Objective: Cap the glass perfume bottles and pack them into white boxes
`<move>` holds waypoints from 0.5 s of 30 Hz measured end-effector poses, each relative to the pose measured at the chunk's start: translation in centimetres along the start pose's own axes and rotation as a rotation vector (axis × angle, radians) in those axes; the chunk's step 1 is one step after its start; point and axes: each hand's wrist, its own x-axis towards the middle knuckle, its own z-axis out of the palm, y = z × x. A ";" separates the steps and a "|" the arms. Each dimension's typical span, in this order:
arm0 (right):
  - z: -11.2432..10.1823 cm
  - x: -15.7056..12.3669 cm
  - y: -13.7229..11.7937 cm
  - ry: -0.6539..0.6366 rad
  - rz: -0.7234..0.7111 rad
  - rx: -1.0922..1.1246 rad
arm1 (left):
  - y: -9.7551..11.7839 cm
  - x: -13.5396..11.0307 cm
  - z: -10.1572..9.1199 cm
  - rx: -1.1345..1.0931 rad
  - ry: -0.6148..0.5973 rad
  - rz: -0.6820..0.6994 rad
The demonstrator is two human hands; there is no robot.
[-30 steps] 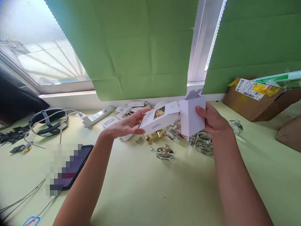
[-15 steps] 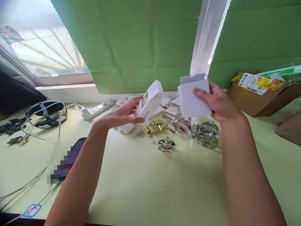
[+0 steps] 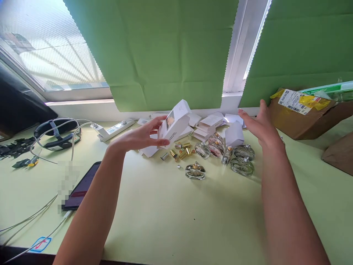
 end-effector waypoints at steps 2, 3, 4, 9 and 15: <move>0.3 -1.5 -2.3 -0.163 -0.006 0.171 | 0.3 0.0 0.3 0.039 -0.020 -0.003; 0.5 -2.4 -3.6 -0.350 -0.013 0.280 | 0.6 0.0 0.5 0.069 -0.033 0.002; 0.7 -3.3 -4.8 -0.489 -0.015 0.374 | 0.9 0.0 0.8 0.108 -0.046 0.008; 2.0 -6.0 -8.0 -0.668 -0.073 0.350 | 2.3 0.3 2.8 0.292 -0.095 0.084; 2.6 -5.2 -6.5 -0.794 -0.113 0.361 | 3.2 0.7 3.9 0.229 -0.019 0.192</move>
